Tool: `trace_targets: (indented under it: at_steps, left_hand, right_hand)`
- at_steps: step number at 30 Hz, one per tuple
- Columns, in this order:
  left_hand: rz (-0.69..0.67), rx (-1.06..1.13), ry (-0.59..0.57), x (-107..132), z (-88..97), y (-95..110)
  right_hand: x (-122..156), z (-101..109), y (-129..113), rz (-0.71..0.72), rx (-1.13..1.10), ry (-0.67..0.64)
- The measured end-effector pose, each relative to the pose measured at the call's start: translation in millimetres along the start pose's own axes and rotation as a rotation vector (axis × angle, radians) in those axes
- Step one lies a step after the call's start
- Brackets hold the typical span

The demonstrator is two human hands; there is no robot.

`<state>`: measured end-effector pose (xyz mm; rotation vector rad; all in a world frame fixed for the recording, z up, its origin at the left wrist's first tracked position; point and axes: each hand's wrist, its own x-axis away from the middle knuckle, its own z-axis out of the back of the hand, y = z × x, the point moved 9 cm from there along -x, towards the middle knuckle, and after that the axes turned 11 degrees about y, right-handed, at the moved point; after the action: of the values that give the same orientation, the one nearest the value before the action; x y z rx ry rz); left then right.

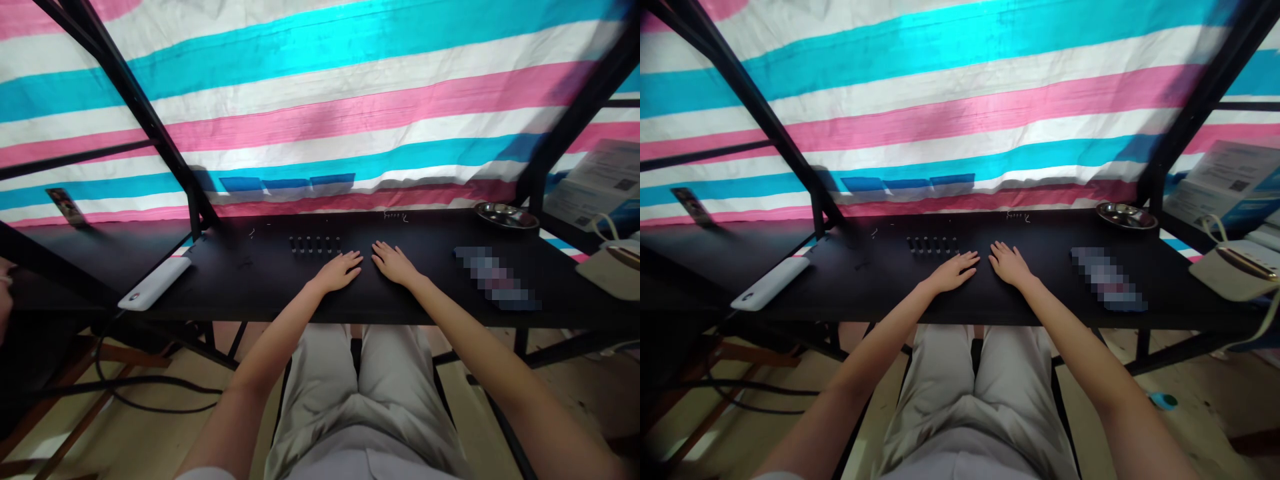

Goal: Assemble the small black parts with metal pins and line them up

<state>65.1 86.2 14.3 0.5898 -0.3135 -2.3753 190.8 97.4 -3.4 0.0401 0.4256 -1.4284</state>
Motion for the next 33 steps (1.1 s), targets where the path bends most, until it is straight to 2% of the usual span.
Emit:
trace_targets:
  at_steps: [3,5,11,15,18,26,30,33]
  left_hand:
    - [-0.021,0.05,0.083,-0.3,8.1,2.7]
    - [-0.01,0.09,0.214,0.4,21.2,2.3]
    - [0.252,0.211,0.768,21.4,74.1,-23.4]
    - [0.4,0.38,0.941,33.8,87.0,-40.5]
    - [0.451,0.444,0.976,36.2,88.3,-45.8]
    - [0.408,0.414,0.919,33.0,83.6,-41.2]
    - [0.409,0.39,0.908,32.9,83.3,-41.3]
    - [0.403,0.37,0.892,31.8,82.5,-40.7]
  right_hand:
    - [0.1,1.0,0.6,-0.002,-0.001,0.021]
    - [-0.3,4.2,0.1,0.006,-0.019,0.059]
    - [-1.2,21.0,-18.8,0.153,-0.141,0.208]
    - [-7.2,21.5,-34.6,0.205,-0.146,0.211]
    - [-19.1,14.9,-45.0,0.201,-0.167,0.186]
    - [-59.5,-12.3,-62.0,0.068,-0.324,0.145]
    - [-67.6,-16.4,-65.1,0.038,-0.367,0.146]
    - [-66.9,-13.6,-68.0,0.076,-0.421,0.165]
